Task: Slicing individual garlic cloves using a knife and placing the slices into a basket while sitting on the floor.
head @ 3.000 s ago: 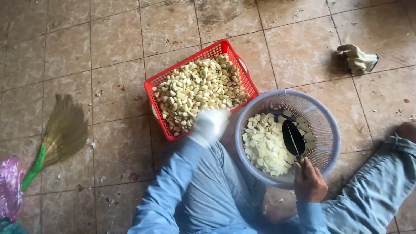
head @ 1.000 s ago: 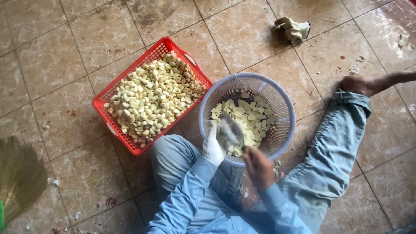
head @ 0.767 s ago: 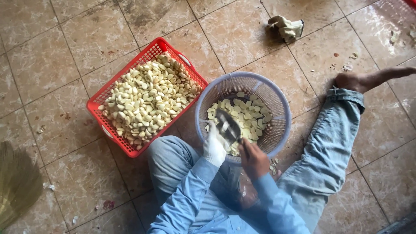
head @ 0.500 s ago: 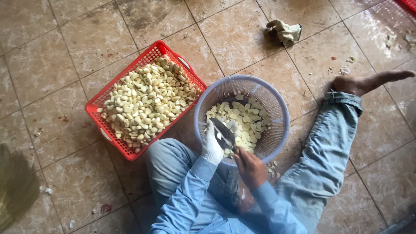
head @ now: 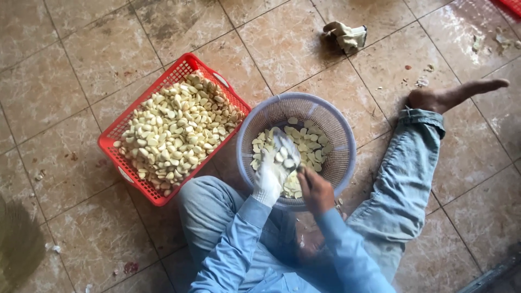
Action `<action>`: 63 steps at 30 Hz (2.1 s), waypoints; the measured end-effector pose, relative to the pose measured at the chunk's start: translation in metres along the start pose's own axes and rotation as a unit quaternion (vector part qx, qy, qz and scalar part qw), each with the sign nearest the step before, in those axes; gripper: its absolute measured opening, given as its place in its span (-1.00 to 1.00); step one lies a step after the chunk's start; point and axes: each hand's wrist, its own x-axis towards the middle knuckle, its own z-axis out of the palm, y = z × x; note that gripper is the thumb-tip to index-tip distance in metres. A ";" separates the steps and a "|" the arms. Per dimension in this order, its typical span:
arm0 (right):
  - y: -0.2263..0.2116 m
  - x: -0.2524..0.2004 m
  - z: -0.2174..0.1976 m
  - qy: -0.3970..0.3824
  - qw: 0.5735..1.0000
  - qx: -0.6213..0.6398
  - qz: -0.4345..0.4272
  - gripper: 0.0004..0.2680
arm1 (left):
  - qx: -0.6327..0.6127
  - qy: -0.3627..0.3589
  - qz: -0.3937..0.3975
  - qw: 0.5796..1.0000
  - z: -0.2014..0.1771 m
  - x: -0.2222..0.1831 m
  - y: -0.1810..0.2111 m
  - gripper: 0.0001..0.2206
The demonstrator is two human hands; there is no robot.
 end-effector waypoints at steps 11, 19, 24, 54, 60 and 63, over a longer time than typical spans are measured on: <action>-0.030 0.028 -0.015 0.002 1.000 -0.010 -0.015 -0.83 | -0.094 -0.167 -0.073 0.979 -0.009 0.036 -0.011 -0.33; 0.001 -0.014 0.005 -0.025 1.000 0.005 0.004 -0.86 | 0.013 -0.070 -0.026 0.997 0.003 0.008 0.015 -0.42; -0.017 0.024 -0.011 -0.007 0.999 -0.032 0.003 -0.84 | -0.114 -0.136 -0.102 0.979 0.017 -0.014 0.023 -0.29; -0.034 0.022 -0.022 -0.013 1.000 -0.027 0.005 -0.81 | -0.157 -0.205 -0.119 0.959 -0.009 0.031 0.013 -0.37; -0.040 0.016 -0.030 0.014 1.000 -0.008 0.002 -0.81 | -0.210 -0.216 -0.169 0.938 -0.016 0.038 0.008 -0.30; -0.045 0.000 -0.034 -0.002 0.998 0.057 0.037 -0.82 | -0.211 -0.252 -0.197 0.924 -0.026 0.051 0.006 -0.29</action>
